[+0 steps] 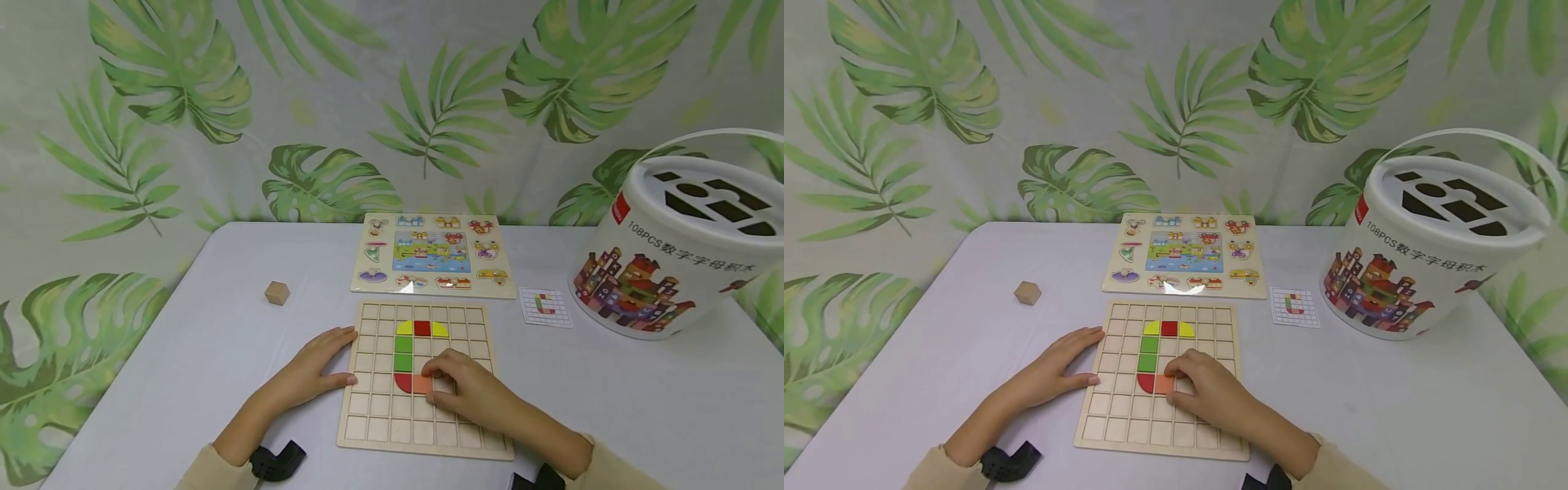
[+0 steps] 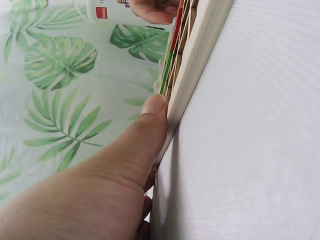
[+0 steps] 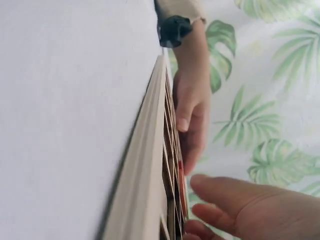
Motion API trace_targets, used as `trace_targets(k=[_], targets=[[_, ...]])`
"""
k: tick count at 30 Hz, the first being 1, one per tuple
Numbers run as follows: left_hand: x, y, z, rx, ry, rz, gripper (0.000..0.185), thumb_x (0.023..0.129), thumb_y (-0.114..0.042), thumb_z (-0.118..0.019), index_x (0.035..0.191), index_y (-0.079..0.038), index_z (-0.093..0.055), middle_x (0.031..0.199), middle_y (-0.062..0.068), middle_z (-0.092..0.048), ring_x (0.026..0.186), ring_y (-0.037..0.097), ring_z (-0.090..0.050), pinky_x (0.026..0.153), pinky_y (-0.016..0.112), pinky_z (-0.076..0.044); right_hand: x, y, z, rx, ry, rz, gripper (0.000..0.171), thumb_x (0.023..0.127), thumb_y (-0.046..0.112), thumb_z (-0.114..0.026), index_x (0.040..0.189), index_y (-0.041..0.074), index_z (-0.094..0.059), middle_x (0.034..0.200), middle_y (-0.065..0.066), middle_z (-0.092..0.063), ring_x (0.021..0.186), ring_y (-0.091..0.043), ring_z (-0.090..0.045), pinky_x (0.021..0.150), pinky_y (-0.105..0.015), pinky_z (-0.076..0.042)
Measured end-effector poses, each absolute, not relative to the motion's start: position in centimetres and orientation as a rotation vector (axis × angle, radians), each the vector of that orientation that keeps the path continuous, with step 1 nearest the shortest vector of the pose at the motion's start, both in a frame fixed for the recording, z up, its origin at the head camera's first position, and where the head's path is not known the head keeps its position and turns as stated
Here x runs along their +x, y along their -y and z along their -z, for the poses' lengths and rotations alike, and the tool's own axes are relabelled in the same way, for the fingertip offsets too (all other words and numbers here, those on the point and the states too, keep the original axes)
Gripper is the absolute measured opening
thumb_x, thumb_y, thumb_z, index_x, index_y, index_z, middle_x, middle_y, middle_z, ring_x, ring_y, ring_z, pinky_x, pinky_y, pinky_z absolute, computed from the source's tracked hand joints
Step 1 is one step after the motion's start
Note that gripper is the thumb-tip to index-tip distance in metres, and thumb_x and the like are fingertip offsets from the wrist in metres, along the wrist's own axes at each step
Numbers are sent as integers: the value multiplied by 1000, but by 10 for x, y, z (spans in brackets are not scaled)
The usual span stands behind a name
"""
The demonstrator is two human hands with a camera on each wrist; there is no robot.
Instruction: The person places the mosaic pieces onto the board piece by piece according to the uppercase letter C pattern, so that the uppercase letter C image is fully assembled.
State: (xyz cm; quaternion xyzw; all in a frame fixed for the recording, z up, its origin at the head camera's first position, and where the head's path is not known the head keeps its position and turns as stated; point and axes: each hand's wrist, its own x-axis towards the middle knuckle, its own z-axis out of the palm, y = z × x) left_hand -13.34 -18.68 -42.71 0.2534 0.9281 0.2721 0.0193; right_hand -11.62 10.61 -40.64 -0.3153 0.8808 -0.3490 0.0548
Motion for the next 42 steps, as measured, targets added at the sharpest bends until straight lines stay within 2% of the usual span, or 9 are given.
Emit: trace_targets(k=[5, 9, 14, 21, 32, 37, 42], targets=[[-133, 187, 427, 794, -2877, -851, 72, 70, -53, -52, 129, -20, -29, 132, -8, -25, 121, 14, -16, 96, 36, -15, -116, -119, 391, -864, -2564, 1170, 36, 75, 33, -59, 107, 19, -49, 98, 9, -49, 84, -9, -45, 70, -24, -40], [-133, 186, 426, 793, -2876, -851, 72, 70, -53, -53, 129, -20, -29, 132, -8, -25, 122, 14, -16, 96, 35, -15, -113, -136, 381, -818, -2625, 1167, 36, 74, 30, -60, 107, 19, -49, 98, 6, -50, 86, -11, -46, 71, -27, -42], [-133, 186, 426, 787, -2878, -846, 72, 70, -53, -53, 129, -20, -29, 132, -9, -25, 122, 14, -16, 96, 36, -15, -105, -163, 379, -781, -2728, 1101, 38, 73, 30, -61, 108, 22, -49, 101, 11, -48, 86, -9, -46, 70, -26, -42], [-134, 187, 427, 789, -2881, -839, 72, 70, -53, -53, 129, -20, -29, 132, -9, -25, 122, 14, -16, 96, 35, -15, -93, -197, 391, -921, -2735, 1031, 36, 72, 28, -62, 105, 18, -51, 101, 12, -48, 84, -7, -47, 70, -24, -42], [-133, 186, 426, 785, -2877, -843, 71, 70, -51, -54, 129, -20, -29, 132, -9, -25, 122, 14, -15, 96, 36, -15, -88, -217, 406, -1086, -2590, 1060, 25, 76, 21, -60, 100, 21, -53, 100, 8, -51, 92, -6, -46, 78, -14, -36], [-133, 186, 426, 786, -2878, -838, 71, 70, -52, -53, 129, -20, -29, 132, -9, -24, 122, 14, -15, 96, 36, -15, -88, -218, 410, -996, -2734, 967, 25, 73, 25, -63, 96, 25, -53, 93, 15, -50, 83, -2, -47, 72, -16, -40], [-133, 186, 426, 784, -2877, -837, 72, 70, -52, -53, 129, -20, -29, 132, -9, -24, 122, 14, -15, 97, 36, -15, -88, -218, 411, -820, -2879, 878, 29, 70, 33, -64, 95, 24, -54, 85, 18, -48, 72, 0, -46, 62, -18, -42]])
